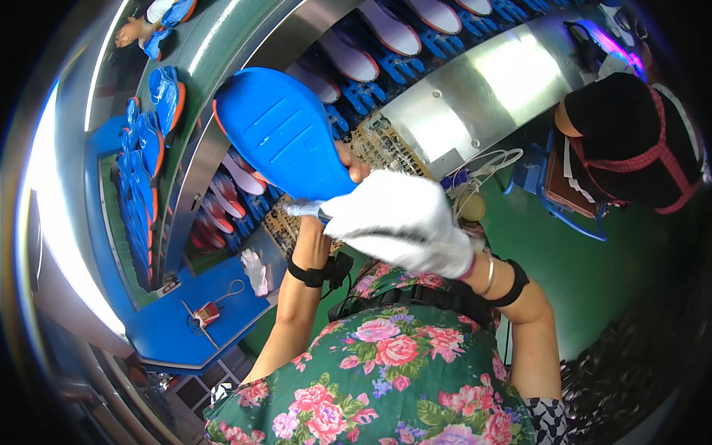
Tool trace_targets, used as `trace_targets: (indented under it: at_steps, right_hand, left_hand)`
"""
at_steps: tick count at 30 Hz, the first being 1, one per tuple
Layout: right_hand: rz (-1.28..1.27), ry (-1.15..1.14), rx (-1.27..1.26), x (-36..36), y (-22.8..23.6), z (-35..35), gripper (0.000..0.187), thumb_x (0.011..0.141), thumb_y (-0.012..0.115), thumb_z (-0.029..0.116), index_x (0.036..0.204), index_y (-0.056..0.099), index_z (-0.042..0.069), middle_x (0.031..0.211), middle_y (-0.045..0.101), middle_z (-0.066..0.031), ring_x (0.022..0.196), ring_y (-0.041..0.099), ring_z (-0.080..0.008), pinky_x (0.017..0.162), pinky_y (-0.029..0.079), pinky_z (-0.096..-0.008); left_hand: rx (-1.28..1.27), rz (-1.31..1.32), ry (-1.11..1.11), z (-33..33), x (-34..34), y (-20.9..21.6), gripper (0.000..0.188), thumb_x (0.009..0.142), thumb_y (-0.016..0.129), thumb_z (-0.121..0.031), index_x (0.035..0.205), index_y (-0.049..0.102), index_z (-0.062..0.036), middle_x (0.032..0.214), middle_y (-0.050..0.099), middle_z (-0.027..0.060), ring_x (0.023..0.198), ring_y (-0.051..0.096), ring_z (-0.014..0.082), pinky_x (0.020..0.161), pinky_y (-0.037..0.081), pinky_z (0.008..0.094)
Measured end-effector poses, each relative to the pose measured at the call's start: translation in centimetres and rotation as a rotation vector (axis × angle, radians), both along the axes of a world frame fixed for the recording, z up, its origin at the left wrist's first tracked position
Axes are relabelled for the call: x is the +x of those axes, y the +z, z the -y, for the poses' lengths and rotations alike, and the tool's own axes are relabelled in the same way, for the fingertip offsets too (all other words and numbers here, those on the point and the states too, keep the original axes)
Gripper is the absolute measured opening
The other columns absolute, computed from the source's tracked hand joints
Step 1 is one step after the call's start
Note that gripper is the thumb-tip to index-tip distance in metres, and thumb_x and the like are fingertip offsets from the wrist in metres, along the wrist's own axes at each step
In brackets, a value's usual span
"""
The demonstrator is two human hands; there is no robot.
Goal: Applying glue to blue shoe soles with a brush at a manufacturing conveyor line.
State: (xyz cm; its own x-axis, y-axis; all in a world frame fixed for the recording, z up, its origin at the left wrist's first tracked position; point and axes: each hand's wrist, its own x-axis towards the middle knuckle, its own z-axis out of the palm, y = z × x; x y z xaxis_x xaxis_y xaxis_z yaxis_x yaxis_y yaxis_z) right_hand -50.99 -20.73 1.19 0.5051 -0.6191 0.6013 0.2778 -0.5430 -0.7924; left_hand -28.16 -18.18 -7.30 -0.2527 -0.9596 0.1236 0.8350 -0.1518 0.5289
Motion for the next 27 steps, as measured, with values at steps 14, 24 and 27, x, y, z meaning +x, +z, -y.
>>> trace_targets:
  at_steps: [14, 24, 27]
  right_hand:
    - [0.028, -0.124, 0.158, -0.3, -0.3, -0.9, 0.025, 0.085, 0.086, 0.001, 0.109, 0.085, 0.007, 0.112, 0.083, -0.0133, 0.099, 0.079, -0.0268, 0.086, 0.062, -0.0380]
    - [-0.042, -0.231, -0.049, -0.5, -1.0, -2.0, 0.025, 0.085, 0.087, 0.002, 0.109, 0.085, 0.007, 0.110, 0.083, -0.0116, 0.095, 0.079, -0.0275, 0.083, 0.062, -0.0394]
    - [-0.051, -0.080, -0.045, -0.5, -1.0, -2.4, 0.024, 0.084, 0.087, 0.002, 0.108, 0.085, 0.008, 0.106, 0.082, -0.0106, 0.094, 0.078, -0.0280, 0.082, 0.062, -0.0404]
  left_hand:
    - [-0.074, -0.117, 0.159, 1.3, 0.0, 0.9, 0.085, 0.093, 0.062, -0.080, 0.117, 0.064, 0.0015, 0.101, 0.071, 0.0141, 0.094, 0.067, 0.0288, 0.090, 0.052, 0.0431]
    - [-0.115, -0.179, 0.243, 1.7, 0.4, 0.9, 0.046, 0.110, 0.064, -0.044, 0.121, 0.065, 0.0007, 0.111, 0.067, 0.0118, 0.098, 0.069, 0.0285, 0.095, 0.055, 0.0456]
    - [-0.074, -0.234, 0.110, 1.5, 0.8, 0.9, 0.043, 0.110, 0.065, -0.039, 0.126, 0.063, 0.0007, 0.110, 0.067, 0.0116, 0.101, 0.068, 0.0287, 0.096, 0.056, 0.0453]
